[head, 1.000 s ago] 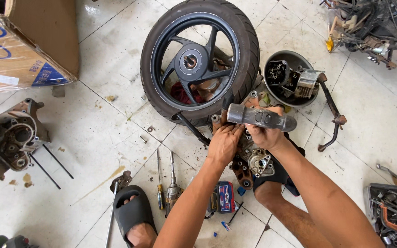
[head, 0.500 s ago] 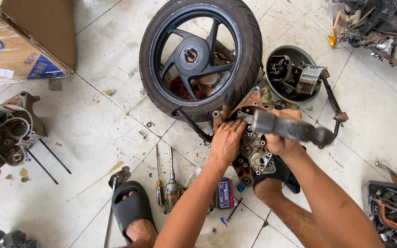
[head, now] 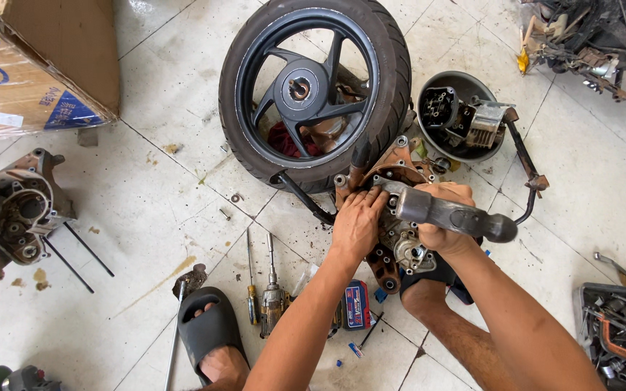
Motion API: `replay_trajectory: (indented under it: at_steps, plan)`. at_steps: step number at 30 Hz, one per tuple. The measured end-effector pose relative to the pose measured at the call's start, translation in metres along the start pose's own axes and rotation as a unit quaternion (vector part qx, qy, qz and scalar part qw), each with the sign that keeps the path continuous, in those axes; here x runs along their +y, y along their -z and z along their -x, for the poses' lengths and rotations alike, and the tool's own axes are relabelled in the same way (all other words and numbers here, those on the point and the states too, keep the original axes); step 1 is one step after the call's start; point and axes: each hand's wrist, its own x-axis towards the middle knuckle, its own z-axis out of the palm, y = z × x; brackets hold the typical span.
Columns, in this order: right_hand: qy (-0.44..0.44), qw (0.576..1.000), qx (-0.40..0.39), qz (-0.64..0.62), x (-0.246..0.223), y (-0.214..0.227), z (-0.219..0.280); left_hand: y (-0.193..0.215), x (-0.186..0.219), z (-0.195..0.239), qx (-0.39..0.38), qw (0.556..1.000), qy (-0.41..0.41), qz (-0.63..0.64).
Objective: The person disassembles a motorcycle engine casing on the floor, using a hammer to tap and separate components. They remove the cover, extract internal gears, and handle the parts by hand, placing them aside.
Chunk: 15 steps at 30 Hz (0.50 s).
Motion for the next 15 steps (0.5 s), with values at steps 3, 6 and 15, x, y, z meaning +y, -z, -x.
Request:
replay_trajectory:
  at_steps: [3,6,15]
  plan:
    - [0.016,0.997,-0.001,-0.07,0.003,0.0,0.0,-0.002,-0.001,0.0,0.009,1.0,-0.003,-0.001]
    - [0.03,0.994,0.01,-0.102,0.02,0.001,0.011,-0.002,-0.002,-0.001,0.013,1.0,-0.006,-0.003]
    - [0.012,1.0,0.021,-0.018,0.002,-0.004,-0.003,-0.001,0.002,0.0,0.013,1.0,0.006,-0.021]
